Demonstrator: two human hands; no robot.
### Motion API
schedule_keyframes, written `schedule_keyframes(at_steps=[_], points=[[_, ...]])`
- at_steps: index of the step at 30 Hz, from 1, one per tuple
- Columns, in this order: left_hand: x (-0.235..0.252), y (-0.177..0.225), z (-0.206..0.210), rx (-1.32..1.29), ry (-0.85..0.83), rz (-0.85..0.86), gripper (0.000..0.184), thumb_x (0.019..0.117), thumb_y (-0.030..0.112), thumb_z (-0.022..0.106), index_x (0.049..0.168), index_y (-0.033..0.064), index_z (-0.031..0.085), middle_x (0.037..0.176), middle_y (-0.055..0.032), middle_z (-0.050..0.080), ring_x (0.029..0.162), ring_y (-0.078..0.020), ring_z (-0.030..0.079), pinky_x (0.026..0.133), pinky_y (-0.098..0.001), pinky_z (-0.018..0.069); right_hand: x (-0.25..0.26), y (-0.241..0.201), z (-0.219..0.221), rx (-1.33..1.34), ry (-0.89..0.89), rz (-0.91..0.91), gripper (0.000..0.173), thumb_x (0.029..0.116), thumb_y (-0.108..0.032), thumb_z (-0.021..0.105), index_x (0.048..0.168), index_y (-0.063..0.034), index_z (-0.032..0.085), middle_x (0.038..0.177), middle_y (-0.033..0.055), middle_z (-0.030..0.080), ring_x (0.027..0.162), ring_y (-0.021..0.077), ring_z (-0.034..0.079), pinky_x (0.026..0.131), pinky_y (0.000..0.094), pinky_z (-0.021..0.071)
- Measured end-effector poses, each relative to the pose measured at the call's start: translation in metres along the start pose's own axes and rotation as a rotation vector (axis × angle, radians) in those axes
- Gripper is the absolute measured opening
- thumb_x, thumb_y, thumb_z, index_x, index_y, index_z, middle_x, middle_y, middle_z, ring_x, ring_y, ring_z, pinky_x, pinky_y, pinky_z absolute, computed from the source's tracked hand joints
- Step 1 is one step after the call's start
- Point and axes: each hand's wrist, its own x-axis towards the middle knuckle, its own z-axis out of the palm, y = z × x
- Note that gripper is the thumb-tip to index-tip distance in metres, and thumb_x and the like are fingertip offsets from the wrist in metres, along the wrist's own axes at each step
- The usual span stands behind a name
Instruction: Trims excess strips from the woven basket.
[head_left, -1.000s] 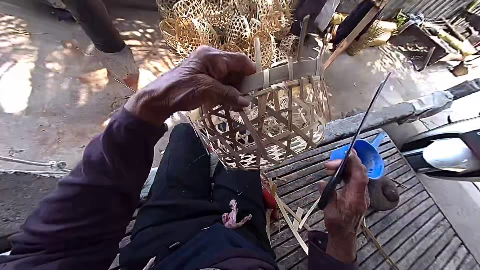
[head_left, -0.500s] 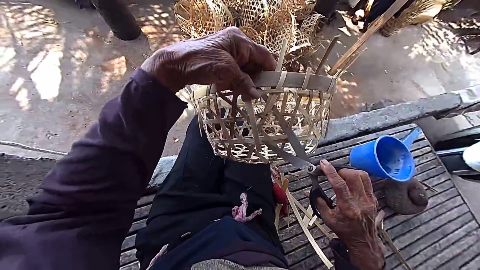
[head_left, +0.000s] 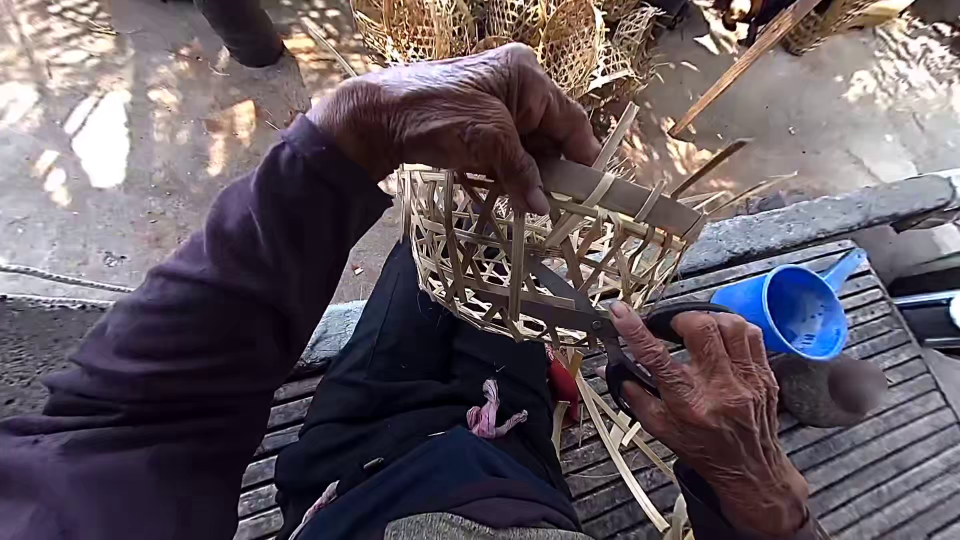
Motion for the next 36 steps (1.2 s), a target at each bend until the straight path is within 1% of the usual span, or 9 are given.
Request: schedule_keyframes(at_steps=[4, 9, 11, 18, 24, 29, 32, 34, 36], points=[[0.003, 0.001, 0.008, -0.033, 0.018, 0.01, 0.025, 0.0856, -0.005, 0.066, 0.106, 0.0079, 0.073, 0.081, 0.007, 0.07, 0.068, 0.0014, 0.066, 0.06, -0.0139, 0.0561, 0.004, 0.0, -0.006, -0.036, -0.041, -0.021, 0.046, 0.1019, -0.036, 0.05, 0.147, -0.0285, 0.057, 0.102, 0.0194, 0.056, 0.098, 0.0384, 0.053, 0.088, 0.048, 0.0372], [0.001, 0.001, 0.013, -0.093, 0.047, -0.039, 0.027, 0.0855, -0.007, 0.066, 0.107, 0.0078, 0.071, 0.082, 0.0062, 0.07, 0.071, -0.0001, 0.068, 0.064, -0.0153, 0.0585, 0.004, 0.002, -0.011, 0.025, -0.076, -0.039, 0.045, 0.1015, -0.031, 0.05, 0.145, -0.0217, 0.06, 0.092, 0.0209, 0.058, 0.084, 0.0381, 0.056, 0.069, 0.0468, 0.0407], [-0.001, 0.001, 0.014, -0.083, 0.065, -0.045, 0.027, 0.085, -0.007, 0.066, 0.106, 0.0088, 0.072, 0.081, 0.007, 0.069, 0.069, 0.0009, 0.066, 0.061, -0.0139, 0.0567, 0.006, 0.001, -0.014, 0.007, -0.096, -0.042, 0.046, 0.101, -0.03, 0.05, 0.145, -0.0223, 0.06, 0.092, 0.0213, 0.059, 0.082, 0.039, 0.057, 0.066, 0.047, 0.041], [-0.005, 0.001, 0.02, -0.047, 0.089, -0.042, 0.028, 0.0843, -0.005, 0.068, 0.109, 0.0085, 0.07, 0.079, 0.0076, 0.068, 0.069, 0.0001, 0.067, 0.06, -0.015, 0.0581, 0.007, -0.002, -0.016, -0.019, -0.109, -0.037, 0.048, 0.1009, -0.031, 0.056, 0.148, -0.0282, 0.056, 0.099, 0.0217, 0.055, 0.093, 0.0414, 0.054, 0.078, 0.0506, 0.0384], [-0.011, -0.003, 0.018, -0.056, 0.075, -0.049, 0.027, 0.0853, -0.004, 0.065, 0.107, 0.0106, 0.07, 0.08, 0.0085, 0.07, 0.069, 0.0009, 0.067, 0.06, -0.0144, 0.0577, 0.011, 0.002, -0.018, 0.016, -0.089, -0.134, 0.047, 0.1019, -0.03, 0.048, 0.145, -0.0173, 0.06, 0.084, 0.0183, 0.056, 0.07, 0.0349, 0.054, 0.054, 0.0424, 0.037], [-0.014, -0.002, 0.021, -0.075, 0.114, -0.09, 0.026, 0.0852, -0.003, 0.064, 0.105, 0.0122, 0.07, 0.08, 0.0094, 0.069, 0.069, 0.0019, 0.066, 0.059, -0.0132, 0.0567, 0.006, 0.002, -0.013, 0.026, -0.044, -0.235, 0.043, 0.1043, -0.021, 0.044, 0.14, -0.0063, 0.063, 0.067, 0.0113, 0.052, 0.054, 0.0281, 0.048, 0.044, 0.0373, 0.0309], [-0.013, -0.003, 0.02, -0.08, 0.162, -0.089, 0.027, 0.0862, -0.004, 0.063, 0.107, 0.0119, 0.069, 0.083, 0.0091, 0.069, 0.071, 0.0017, 0.067, 0.061, -0.0132, 0.0573, -0.012, -0.002, -0.001, 0.093, -0.052, -0.245, 0.04, 0.1053, -0.017, 0.044, 0.141, -0.0093, 0.06, 0.066, 0.0104, 0.051, 0.054, 0.0277, 0.049, 0.044, 0.0374, 0.0335], [-0.016, -0.002, 0.017, -0.075, 0.249, -0.089, 0.028, 0.0849, -0.005, 0.064, 0.107, 0.0114, 0.069, 0.082, 0.0098, 0.07, 0.071, 0.0028, 0.067, 0.062, -0.0119, 0.0565, -0.035, -0.001, 0.007, 0.126, -0.044, -0.187, 0.039, 0.1077, -0.023, 0.042, 0.141, -0.0138, 0.059, 0.071, 0.0105, 0.053, 0.059, 0.0285, 0.052, 0.048, 0.0379, 0.0376], [-0.022, 0.0, 0.012, -0.054, 0.379, -0.08, 0.026, 0.0832, -0.003, 0.066, 0.106, 0.0101, 0.071, 0.081, 0.0096, 0.07, 0.07, 0.0026, 0.066, 0.063, -0.0118, 0.0558, -0.068, 0.001, 0.023, 0.181, 0.02, -0.059, 0.038, 0.1073, -0.03, 0.045, 0.135, -0.0117, 0.063, 0.075, 0.0112, 0.056, 0.065, 0.0277, 0.054, 0.053, 0.0359, 0.0414]])
